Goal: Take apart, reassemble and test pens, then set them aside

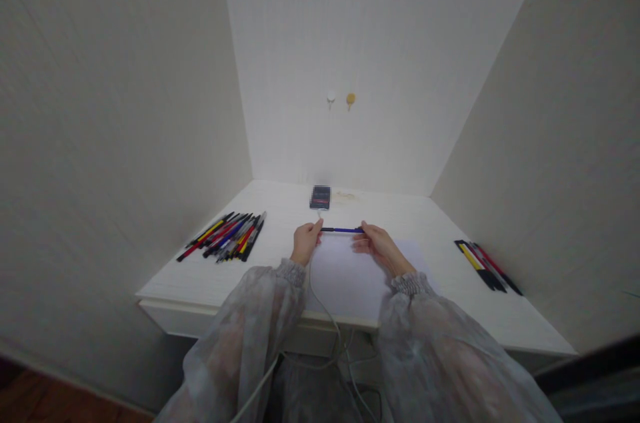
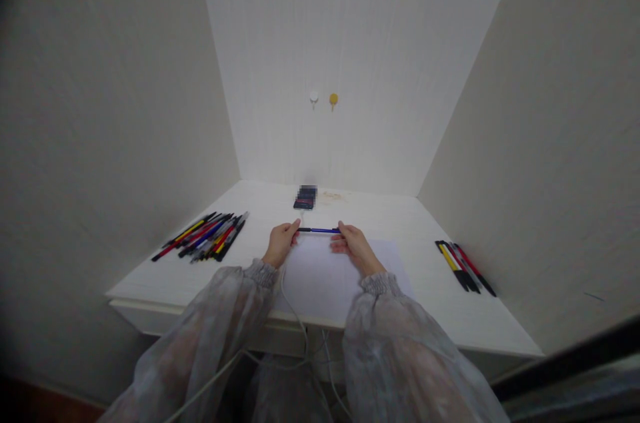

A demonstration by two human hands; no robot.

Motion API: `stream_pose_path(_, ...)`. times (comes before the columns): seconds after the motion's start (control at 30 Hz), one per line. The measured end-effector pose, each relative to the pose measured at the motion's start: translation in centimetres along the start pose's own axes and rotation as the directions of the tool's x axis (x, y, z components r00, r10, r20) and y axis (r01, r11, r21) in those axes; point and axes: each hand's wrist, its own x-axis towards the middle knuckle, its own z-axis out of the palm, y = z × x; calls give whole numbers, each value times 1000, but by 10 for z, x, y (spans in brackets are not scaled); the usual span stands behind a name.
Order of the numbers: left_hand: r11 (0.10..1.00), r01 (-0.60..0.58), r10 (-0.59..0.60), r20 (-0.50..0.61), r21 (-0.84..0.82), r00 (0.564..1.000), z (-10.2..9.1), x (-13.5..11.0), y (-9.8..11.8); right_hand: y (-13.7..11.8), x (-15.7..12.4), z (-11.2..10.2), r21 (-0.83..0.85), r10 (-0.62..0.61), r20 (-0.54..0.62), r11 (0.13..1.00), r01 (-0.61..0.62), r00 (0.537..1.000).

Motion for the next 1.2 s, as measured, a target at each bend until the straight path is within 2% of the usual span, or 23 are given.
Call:
stream_pose_path(0.07, 1000, -12, 12, 1, 11, 1000, 0, 0, 1, 0, 0, -1, -31, 19, -5, 999, -19, 1000)
stream_pose_path(0.2, 999, -20, 20, -2, 26, 1000, -1, -1, 1, -1, 1, -2, 14, -110, -46, 994, 110, 993)
stream_pose_path(0.3, 999, -38, 38, -7, 36, 999, -2, -2, 1, -2, 0, -2, 82, -28, -6, 996, 28, 1000)
stream_pose_path(0.4, 997, -63, 64, -9, 33, 998, -2, -2, 1, -1, 0, -3, 24, 70, -19, 997, -69, 997)
stream_pose_path(0.5, 998, -60, 61, -6, 15, 998, 0, -1, 0, -1, 2, -4, -12, -2, -87, 1000, 1, 996)
stream_pose_path(0.6, 999, -39, 39, -11, -5, 999, 1, 0, -1, -3, 2, -5, 14, -64, -87, 998, 66, 994)
stream_pose_path(0.7, 999, -36, 36, -6, -10, 999, 1, 0, -2, -2, 1, -4, 70, -8, -45, 997, 12, 999)
stream_pose_path(0.8, 999, -35, 35, 4, -7, 999, 0, 0, 0, -1, 1, -5, 33, 76, -42, 997, -74, 996)
stream_pose_path(0.93, 999, -49, 49, 6, -16, 999, 0, -2, 2, 0, 5, -8, -2, -29, -139, 1000, 29, 990)
stream_pose_path(1.03, 999, -45, 45, 2, -20, 999, -1, -3, 2, 0, 6, -8, 31, -92, -121, 995, 96, 988)
stream_pose_path(1.1, 999, -43, 43, -1, -23, 999, 0, -3, 2, 1, 6, -6, 61, -91, -95, 993, 97, 991)
stream_pose_path(1.2, 999, -33, 33, -3, -33, 999, 0, -2, 1, 1, 4, -5, 36, -33, -83, 999, 36, 996)
